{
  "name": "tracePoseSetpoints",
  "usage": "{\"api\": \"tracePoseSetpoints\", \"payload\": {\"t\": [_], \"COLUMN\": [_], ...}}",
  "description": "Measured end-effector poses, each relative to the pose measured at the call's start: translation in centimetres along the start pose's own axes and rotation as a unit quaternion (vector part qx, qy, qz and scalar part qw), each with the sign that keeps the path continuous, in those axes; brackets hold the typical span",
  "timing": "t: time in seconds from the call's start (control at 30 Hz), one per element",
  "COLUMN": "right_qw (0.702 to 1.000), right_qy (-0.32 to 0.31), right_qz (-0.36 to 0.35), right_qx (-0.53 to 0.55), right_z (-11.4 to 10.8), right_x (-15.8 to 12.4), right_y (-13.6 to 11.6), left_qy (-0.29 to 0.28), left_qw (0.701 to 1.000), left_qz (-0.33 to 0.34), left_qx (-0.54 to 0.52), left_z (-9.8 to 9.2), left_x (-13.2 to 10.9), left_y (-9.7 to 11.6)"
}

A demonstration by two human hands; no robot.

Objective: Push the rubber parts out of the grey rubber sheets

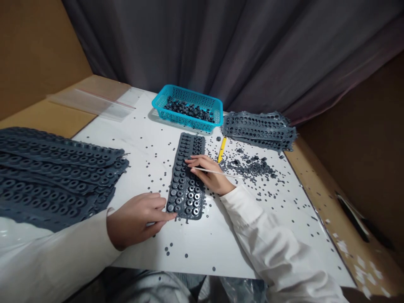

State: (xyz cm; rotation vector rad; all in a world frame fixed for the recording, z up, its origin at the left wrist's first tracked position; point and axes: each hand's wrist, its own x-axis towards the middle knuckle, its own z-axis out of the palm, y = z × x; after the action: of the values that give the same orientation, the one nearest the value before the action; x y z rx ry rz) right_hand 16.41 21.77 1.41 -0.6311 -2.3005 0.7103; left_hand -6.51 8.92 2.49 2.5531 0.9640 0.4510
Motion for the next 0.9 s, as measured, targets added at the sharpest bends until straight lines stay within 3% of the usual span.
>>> {"api": "tracePoseSetpoints", "payload": {"t": [0.2, 0.4, 0.6, 0.9], "right_qw": [0.997, 0.994, 1.0, 0.997], "right_qy": [0.003, 0.076, 0.02, 0.019], "right_qz": [-0.007, 0.014, 0.004, 0.011], "right_qx": [-0.074, -0.082, -0.018, -0.075], "right_z": [0.2, -0.3, -0.1, 0.1], "right_x": [0.3, 1.0, 0.9, 1.3], "right_y": [0.1, 1.0, 1.0, 1.6], "left_qy": [-0.001, -0.004, -0.005, 0.006], "left_qw": [1.0, 1.0, 1.0, 1.0], "left_qz": [-0.003, 0.0, -0.005, -0.001], "left_qx": [0.002, 0.0, -0.004, 0.0], "left_z": [0.0, -0.1, -0.1, 0.0], "left_x": [0.0, 0.0, 0.1, 0.0], "left_y": [0.1, 0.0, 0.1, 0.1]}}
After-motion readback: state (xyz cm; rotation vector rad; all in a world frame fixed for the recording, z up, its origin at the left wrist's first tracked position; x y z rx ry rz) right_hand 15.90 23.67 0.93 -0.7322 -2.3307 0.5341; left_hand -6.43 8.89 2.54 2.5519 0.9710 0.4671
